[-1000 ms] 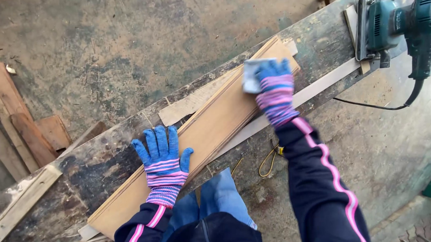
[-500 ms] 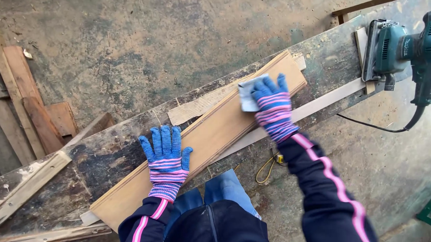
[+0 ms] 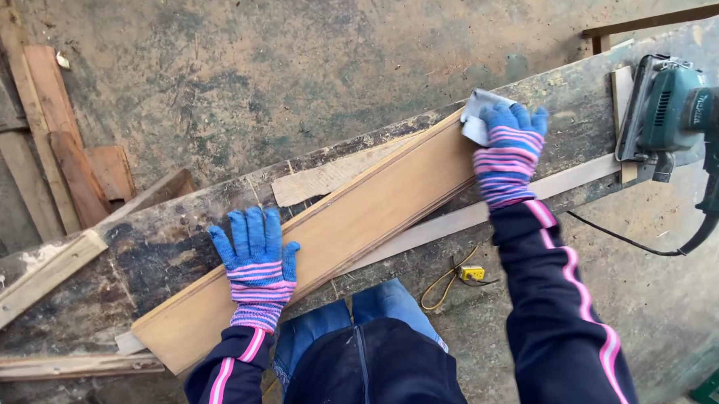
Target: Manual and mechanical sanding of a wooden board on a workbench.
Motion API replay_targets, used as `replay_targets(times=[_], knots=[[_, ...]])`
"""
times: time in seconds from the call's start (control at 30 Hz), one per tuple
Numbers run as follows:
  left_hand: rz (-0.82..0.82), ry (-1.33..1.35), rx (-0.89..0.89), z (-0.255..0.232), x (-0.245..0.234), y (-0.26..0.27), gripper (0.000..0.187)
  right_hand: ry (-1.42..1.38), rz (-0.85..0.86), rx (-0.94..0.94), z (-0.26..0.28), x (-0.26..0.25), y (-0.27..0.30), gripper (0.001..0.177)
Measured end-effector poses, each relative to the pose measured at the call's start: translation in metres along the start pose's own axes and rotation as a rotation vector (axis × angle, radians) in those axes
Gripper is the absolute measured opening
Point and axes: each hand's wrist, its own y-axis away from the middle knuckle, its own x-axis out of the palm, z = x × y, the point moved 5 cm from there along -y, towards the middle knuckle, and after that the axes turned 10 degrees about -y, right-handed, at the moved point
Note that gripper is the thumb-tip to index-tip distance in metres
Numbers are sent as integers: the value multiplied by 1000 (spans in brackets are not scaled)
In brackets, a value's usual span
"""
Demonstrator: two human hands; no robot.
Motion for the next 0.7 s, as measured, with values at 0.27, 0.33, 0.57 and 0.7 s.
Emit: replay_targets(times=[0.27,0.33,0.57,0.7], knots=[[1,-125,-383,5,-4,14,91,-269,432,-520,219,86,103,42],[13,-127,-385,6,-4,11,91,-249,425,-488,173,78,84,43],[12,-89,-413,7,-8,14,89,-107,117,-142,8,40,27,40],[15,-82,-426,8,-3,16,87,-176,161,-236,147,54,61,75]])
